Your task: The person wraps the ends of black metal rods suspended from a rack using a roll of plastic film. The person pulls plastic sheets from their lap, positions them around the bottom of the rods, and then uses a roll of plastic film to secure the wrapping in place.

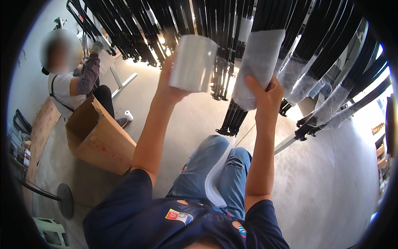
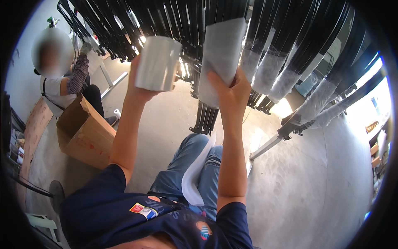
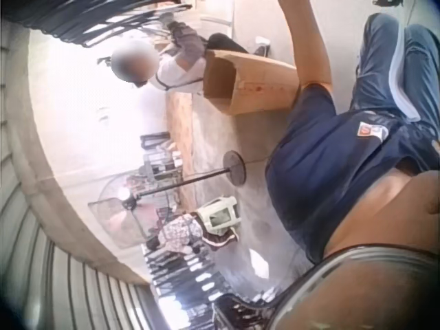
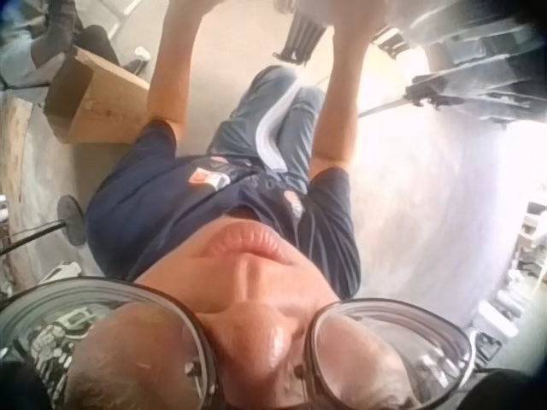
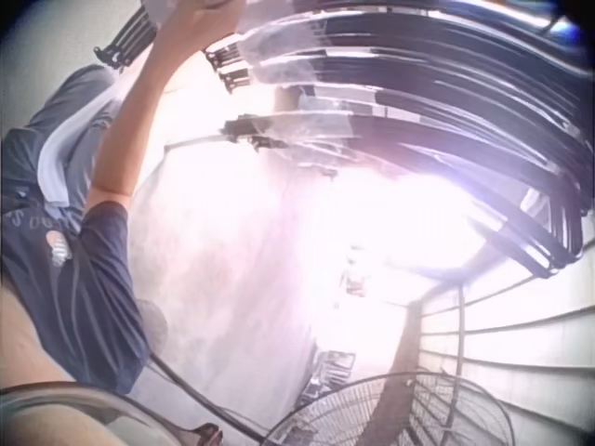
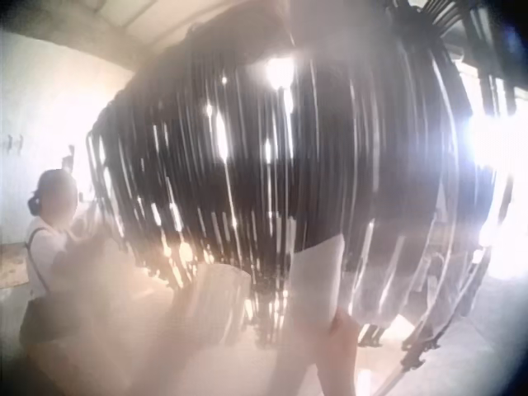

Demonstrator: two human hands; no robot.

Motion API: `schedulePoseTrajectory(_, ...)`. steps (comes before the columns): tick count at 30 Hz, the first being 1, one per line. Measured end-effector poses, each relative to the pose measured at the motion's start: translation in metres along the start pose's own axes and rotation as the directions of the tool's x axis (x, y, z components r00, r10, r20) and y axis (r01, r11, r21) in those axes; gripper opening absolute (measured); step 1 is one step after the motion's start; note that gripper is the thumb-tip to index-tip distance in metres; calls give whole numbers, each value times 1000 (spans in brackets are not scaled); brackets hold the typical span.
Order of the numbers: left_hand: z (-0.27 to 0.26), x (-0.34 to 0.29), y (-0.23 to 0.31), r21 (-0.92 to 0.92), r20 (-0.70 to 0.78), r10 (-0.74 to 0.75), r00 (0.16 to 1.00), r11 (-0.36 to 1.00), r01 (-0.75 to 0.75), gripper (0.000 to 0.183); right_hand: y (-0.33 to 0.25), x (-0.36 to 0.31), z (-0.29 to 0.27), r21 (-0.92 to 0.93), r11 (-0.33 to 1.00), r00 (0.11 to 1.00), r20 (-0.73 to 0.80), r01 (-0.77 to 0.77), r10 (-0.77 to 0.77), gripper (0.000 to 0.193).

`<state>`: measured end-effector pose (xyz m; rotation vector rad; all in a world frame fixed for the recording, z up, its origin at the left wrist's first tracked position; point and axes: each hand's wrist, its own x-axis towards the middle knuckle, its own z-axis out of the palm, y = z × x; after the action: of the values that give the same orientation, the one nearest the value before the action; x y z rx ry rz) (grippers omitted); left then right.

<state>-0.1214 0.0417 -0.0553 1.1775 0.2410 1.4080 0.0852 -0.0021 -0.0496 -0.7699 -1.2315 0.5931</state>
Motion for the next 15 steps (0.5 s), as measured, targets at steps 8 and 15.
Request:
schedulePoseTrajectory(8,86,-24,-3,218,13,179,984,960,-178,53,19,4,21,-432,902,992,-107,18,-71,23)
schedulePoseTrajectory(15,126,2,-30,552,-67,93,993,833,-41,66,89,-7,-22,-103,988,979,182,117,-97,64)
